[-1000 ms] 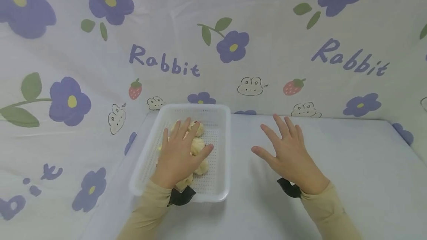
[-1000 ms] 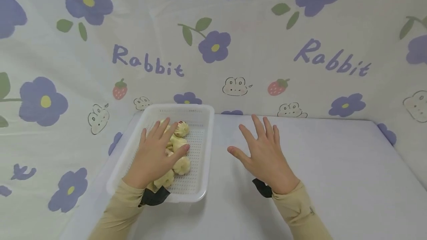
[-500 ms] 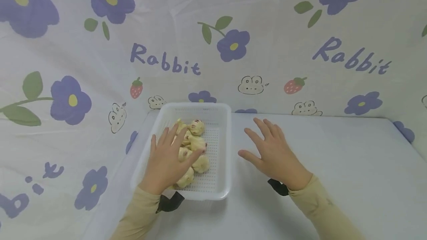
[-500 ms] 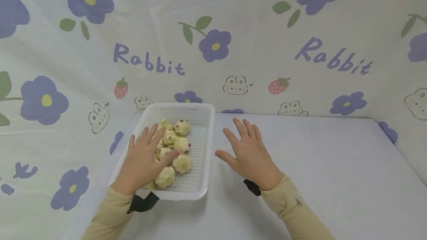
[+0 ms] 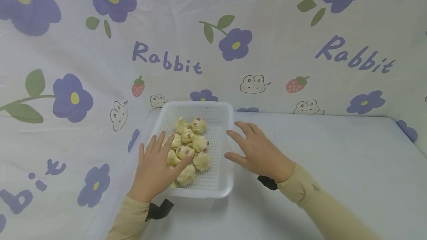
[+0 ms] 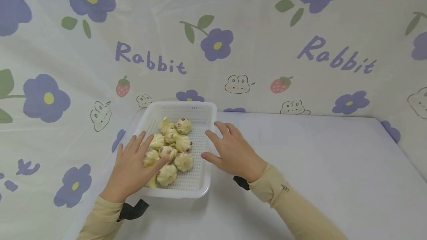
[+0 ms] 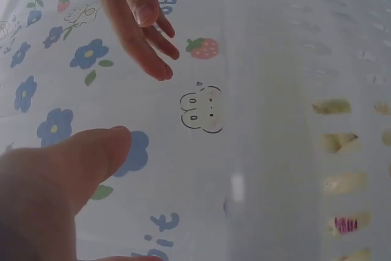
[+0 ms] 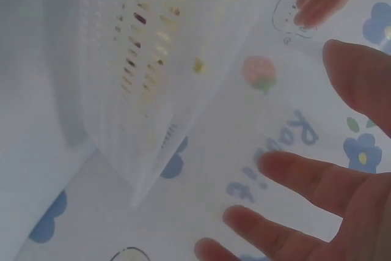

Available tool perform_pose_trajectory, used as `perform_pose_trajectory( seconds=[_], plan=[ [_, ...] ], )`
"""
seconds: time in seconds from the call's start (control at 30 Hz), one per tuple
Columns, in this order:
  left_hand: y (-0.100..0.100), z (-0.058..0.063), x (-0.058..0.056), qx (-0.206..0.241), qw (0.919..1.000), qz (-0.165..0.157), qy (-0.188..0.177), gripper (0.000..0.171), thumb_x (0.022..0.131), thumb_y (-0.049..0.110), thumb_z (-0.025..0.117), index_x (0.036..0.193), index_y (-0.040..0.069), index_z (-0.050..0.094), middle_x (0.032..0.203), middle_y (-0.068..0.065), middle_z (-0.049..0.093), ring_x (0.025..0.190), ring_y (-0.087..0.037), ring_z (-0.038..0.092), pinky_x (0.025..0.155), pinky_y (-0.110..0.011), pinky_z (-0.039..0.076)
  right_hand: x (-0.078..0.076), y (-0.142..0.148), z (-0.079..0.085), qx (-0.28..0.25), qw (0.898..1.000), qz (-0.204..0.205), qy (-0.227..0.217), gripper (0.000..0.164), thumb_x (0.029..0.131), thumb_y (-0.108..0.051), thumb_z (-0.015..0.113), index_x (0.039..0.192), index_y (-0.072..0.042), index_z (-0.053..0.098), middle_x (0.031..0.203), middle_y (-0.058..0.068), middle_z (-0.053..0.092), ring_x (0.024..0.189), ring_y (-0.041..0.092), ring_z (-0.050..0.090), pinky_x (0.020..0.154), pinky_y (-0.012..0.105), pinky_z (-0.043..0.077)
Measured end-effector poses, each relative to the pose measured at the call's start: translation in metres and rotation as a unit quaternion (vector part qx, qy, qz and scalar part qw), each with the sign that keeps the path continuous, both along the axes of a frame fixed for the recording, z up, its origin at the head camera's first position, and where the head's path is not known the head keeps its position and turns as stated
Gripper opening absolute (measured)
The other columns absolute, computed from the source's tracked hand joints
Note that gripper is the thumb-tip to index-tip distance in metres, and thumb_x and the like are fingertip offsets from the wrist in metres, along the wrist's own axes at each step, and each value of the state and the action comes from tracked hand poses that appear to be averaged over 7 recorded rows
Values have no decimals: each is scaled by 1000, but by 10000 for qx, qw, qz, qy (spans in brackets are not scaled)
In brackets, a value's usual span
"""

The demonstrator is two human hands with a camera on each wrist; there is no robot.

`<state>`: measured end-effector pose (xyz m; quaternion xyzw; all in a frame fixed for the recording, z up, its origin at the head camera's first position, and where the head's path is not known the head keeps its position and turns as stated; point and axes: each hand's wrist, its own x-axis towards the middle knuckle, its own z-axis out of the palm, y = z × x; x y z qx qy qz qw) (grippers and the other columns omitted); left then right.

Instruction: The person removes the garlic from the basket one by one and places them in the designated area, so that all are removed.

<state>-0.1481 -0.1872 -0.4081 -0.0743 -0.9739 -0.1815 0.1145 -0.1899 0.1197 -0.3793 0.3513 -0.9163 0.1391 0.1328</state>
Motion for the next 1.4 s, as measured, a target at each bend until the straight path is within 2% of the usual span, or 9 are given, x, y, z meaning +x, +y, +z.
perform_pose_trajectory(
  seconds=[0.1, 0.3, 0.6, 0.9, 1.03, 1.23, 1.4],
  plan=[
    [-6, -5, 3, 2, 10000, 42, 50, 89, 92, 68, 63, 156, 7, 46, 164, -24, 38, 153, -50, 30, 121, -77, 12, -1, -8, 6, 102, 9997, 83, -202, 66, 96, -44, 73, 144, -1, 59, 150, 29, 51, 135, 45, 51, 111, 59, 48],
    [-19, -16, 11, -149, 9998, 110, 37, 94, 91, 71, 62, 157, 6, 44, 163, -25, 39, 152, -51, 31, 119, -78, 14, -4, -24, 13, 292, 9981, 228, -498, 63, 99, -43, 70, 145, -2, 58, 150, 29, 50, 134, 46, 52, 111, 58, 47],
    [-32, -26, 19, -151, 9994, 300, -87, 98, 91, 74, 60, 158, 5, 43, 165, -22, 37, 154, -48, 28, 120, -77, 11, -15, -37, 19, 609, 9952, 144, -747, 63, 99, -42, 71, 146, -3, 57, 147, 28, 52, 124, 44, 56, 103, 54, 52],
    [-41, -36, 27, -205, 9987, 444, -114, 95, 93, 74, 56, 157, 5, 44, 166, -22, 36, 155, -48, 26, 120, -77, 10, -22, -61, 27, 932, 9786, 14, -1836, 65, 101, -44, 67, 151, -6, 51, 151, 29, 46, 125, 46, 51, 96, 55, 54],
    [-44, -40, 30, -153, 9988, 442, -141, 95, 93, 73, 56, 158, 6, 43, 167, -19, 34, 156, -46, 24, 121, -76, 9, -25, -69, 24, 1033, 9744, -37, -1995, 62, 101, -43, 66, 149, -7, 51, 150, 29, 46, 123, 45, 49, 92, 54, 56],
    [-47, -48, 31, -126, 9989, 423, 131, 90, 92, 69, 60, 155, 7, 48, 167, -17, 37, 155, -44, 28, 120, -77, 13, -27, -87, 19, 1037, 9661, -200, -2356, 72, 100, -46, 65, 155, -4, 44, 155, 28, 40, 130, 44, 46, 98, 57, 55],
    [-48, -51, 31, -81, 9985, 380, 395, 86, 92, 65, 63, 153, 7, 51, 165, -17, 40, 153, -45, 33, 119, -78, 16, -29, -100, 14, 977, 9646, -196, -2442, 72, 100, -42, 65, 157, -4, 42, 152, 27, 39, 124, 42, 48, 94, 54, 57]
  ],
)
